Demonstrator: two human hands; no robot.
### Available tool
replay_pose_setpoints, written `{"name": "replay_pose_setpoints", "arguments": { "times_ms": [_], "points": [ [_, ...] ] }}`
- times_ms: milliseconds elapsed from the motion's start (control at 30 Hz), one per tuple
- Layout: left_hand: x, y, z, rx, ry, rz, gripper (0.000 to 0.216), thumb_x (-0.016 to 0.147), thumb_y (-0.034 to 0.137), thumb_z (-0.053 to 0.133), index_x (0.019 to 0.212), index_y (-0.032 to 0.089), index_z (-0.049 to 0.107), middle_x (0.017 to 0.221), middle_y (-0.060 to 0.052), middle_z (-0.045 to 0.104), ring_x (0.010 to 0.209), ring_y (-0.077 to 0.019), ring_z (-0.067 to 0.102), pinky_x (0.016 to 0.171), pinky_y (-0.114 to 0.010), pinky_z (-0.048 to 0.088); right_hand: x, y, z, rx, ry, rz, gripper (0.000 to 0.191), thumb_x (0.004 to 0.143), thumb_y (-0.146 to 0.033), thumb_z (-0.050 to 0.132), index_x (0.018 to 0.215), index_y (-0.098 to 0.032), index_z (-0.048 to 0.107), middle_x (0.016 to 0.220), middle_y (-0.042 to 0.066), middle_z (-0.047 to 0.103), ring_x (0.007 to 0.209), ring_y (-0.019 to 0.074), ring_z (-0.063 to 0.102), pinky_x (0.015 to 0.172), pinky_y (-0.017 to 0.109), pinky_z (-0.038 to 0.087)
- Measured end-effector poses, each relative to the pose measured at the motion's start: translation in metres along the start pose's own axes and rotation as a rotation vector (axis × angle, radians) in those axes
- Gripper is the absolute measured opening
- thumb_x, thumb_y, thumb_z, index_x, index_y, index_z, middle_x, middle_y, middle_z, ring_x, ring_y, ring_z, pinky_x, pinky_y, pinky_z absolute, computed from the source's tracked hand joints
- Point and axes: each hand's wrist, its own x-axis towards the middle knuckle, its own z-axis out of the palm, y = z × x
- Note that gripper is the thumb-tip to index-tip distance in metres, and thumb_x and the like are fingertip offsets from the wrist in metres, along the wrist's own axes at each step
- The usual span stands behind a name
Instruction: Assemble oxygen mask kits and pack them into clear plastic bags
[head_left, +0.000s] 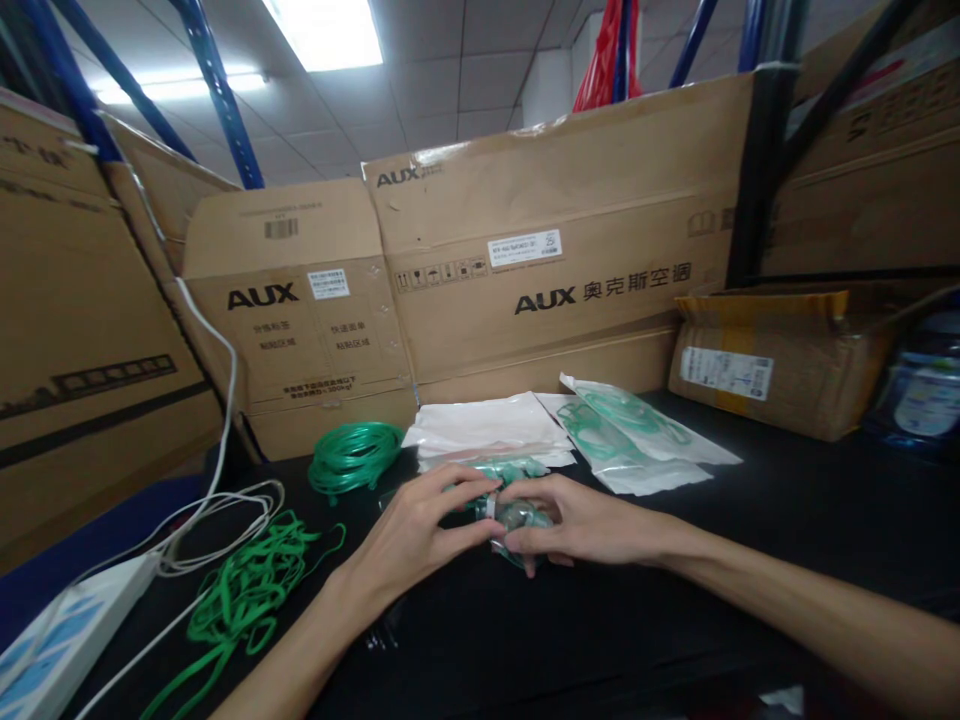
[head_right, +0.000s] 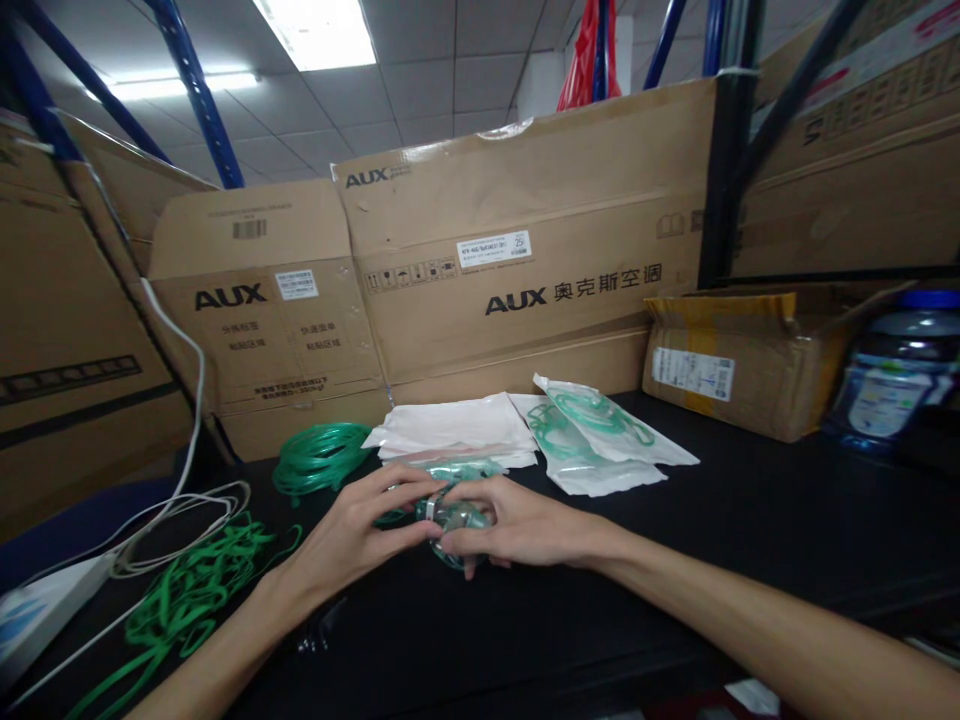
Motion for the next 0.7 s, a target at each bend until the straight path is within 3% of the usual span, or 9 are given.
{"name": "replay_pose_setpoints", "arguments": {
  "times_ms": [100, 333, 700],
  "points": [
    [-0.0001, -0.0008, 0.0006, -0.02, -0.001, 0.005, 0.041, 0.097, 0.039, 0.07, 0.134, 0.022, 0.066, 0.124, -0.011, 0.072, 0.115, -0.0255, 0.069, 0.096, -0.04, 0.059, 0.0005, -0.001, -0.0005, -0.024, -0.006, -0.006, 0.027, 0.091, -0.039, 0.073, 0.102, -0.015, 0.071, 0.083, 0.0, 0.067, 0.061, 0.0096, 0.062, 0.05, 0.019, 0.04],
    [0.0018, 0.0024, 0.0, -0.096, -0.019, 0.014, 0.025, 0.096, 0.028, 0.071, 0.119, 0.02, 0.072, 0.109, -0.007, 0.08, 0.099, -0.0235, 0.074, 0.091, -0.037, 0.058, 0.0012, -0.0035, -0.0013, -0.052, 0.036, 0.015, 0.029, 0.095, -0.04, 0.067, 0.107, -0.014, 0.072, 0.076, 0.0, 0.067, 0.055, 0.0094, 0.06, 0.046, 0.018, 0.037],
    [-0.0001, -0.0017, 0.0018, -0.116, -0.031, 0.051, 0.027, 0.097, 0.025, 0.07, 0.123, 0.02, 0.07, 0.119, -0.008, 0.078, 0.111, -0.0227, 0.073, 0.099, -0.038, 0.057, 0.001, -0.0038, -0.0012, -0.073, 0.029, 0.104, 0.03, 0.093, -0.042, 0.065, 0.103, -0.014, 0.071, 0.091, 0.005, 0.072, 0.056, 0.0088, 0.063, 0.043, 0.016, 0.038]
  ]
}}
